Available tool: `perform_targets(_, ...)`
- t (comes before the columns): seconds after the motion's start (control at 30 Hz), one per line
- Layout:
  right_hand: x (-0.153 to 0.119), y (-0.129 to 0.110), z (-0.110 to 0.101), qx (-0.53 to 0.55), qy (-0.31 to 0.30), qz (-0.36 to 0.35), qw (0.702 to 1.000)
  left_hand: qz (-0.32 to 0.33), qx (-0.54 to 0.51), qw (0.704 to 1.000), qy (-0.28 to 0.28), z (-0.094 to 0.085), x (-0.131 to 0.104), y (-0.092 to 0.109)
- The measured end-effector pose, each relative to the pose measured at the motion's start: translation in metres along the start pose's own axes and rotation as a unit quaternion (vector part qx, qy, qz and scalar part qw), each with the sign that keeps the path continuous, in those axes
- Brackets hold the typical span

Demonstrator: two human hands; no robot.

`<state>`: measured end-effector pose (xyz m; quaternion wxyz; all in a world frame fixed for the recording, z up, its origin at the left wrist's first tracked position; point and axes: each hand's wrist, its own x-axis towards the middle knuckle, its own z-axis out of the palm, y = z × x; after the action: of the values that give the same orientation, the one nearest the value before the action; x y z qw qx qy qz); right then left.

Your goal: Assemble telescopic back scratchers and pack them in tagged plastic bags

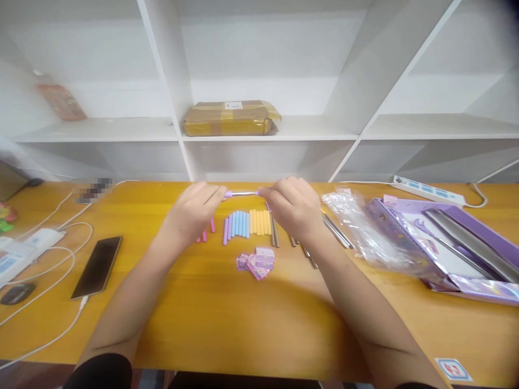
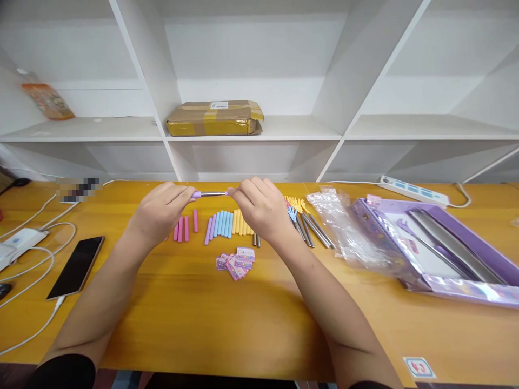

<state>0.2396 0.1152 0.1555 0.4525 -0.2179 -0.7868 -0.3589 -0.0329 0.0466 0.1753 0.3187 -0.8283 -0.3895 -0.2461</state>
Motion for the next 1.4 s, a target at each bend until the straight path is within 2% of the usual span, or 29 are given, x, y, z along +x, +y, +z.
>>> perform_targets(0.2, 0.003, 0.001, -0.004, 0.002, 0.019, -0.013, 1.000, -0.001, -0.010, 1.000, -0.006, 0.002, -0.002, 0.000)
perform_targets(0.6, 0.005, 0.002, -0.006, -0.005, 0.016, -0.009, 1.000, -0.017, -0.008, 1.000, 0.005, 0.002, 0.003, 0.006)
perform_targets(0.8, 0.000, 0.005, -0.006, 0.015, -0.022, 0.019, 0.999, -0.016, -0.010, 1.000, 0.003, 0.000, 0.000, 0.002)
perform_targets(0.97, 0.000, -0.013, 0.000, 0.004, 0.018, 0.053, 0.998, -0.008, -0.004, 1.000, 0.006, 0.001, 0.005, 0.015)
perform_targets(1.03, -0.003, -0.006, 0.002, -0.001, 0.009, 0.057, 0.998, 0.003, 0.004, 1.000, 0.001, -0.004, 0.006, 0.010)
perform_targets(1.07, -0.007, 0.006, 0.003, -0.005, -0.002, 0.064, 0.998, 0.010, 0.015, 1.000, 0.002, -0.008, 0.003, 0.000)
perform_targets(1.13, -0.020, 0.052, -0.001, -0.018, -0.030, 0.094, 0.995, 0.020, 0.056, 0.998, 0.036, -0.021, -0.008, -0.038)
perform_targets(1.17, -0.029, 0.083, -0.004, -0.042, 0.014, 0.128, 0.991, 0.009, 0.100, 0.991, 0.083, -0.027, -0.017, -0.063)
perform_targets(1.2, -0.039, 0.117, -0.008, -0.054, 0.030, 0.150, 0.987, -0.009, 0.143, 0.978, 0.149, -0.033, -0.028, -0.090)
perform_targets(1.23, -0.049, 0.151, -0.011, -0.065, 0.038, 0.177, 0.981, -0.038, 0.154, 0.972, 0.176, -0.037, -0.040, -0.117)
perform_targets(1.27, -0.060, 0.182, -0.013, -0.072, 0.028, 0.203, 0.976, -0.052, 0.139, 0.974, 0.170, -0.039, -0.051, -0.140)
perform_targets(1.3, -0.070, 0.209, -0.015, -0.096, 0.014, 0.270, 0.958, -0.066, 0.123, 0.978, 0.156, -0.040, -0.061, -0.158)
perform_targets(1.33, -0.079, 0.230, -0.015, -0.122, 0.001, 0.328, 0.937, -0.081, 0.110, 0.984, 0.117, -0.039, -0.068, -0.171)
perform_targets(1.4, -0.092, 0.256, -0.017, -0.178, -0.002, 0.411, 0.894, -0.117, 0.110, 0.982, 0.101, -0.035, -0.074, -0.180)
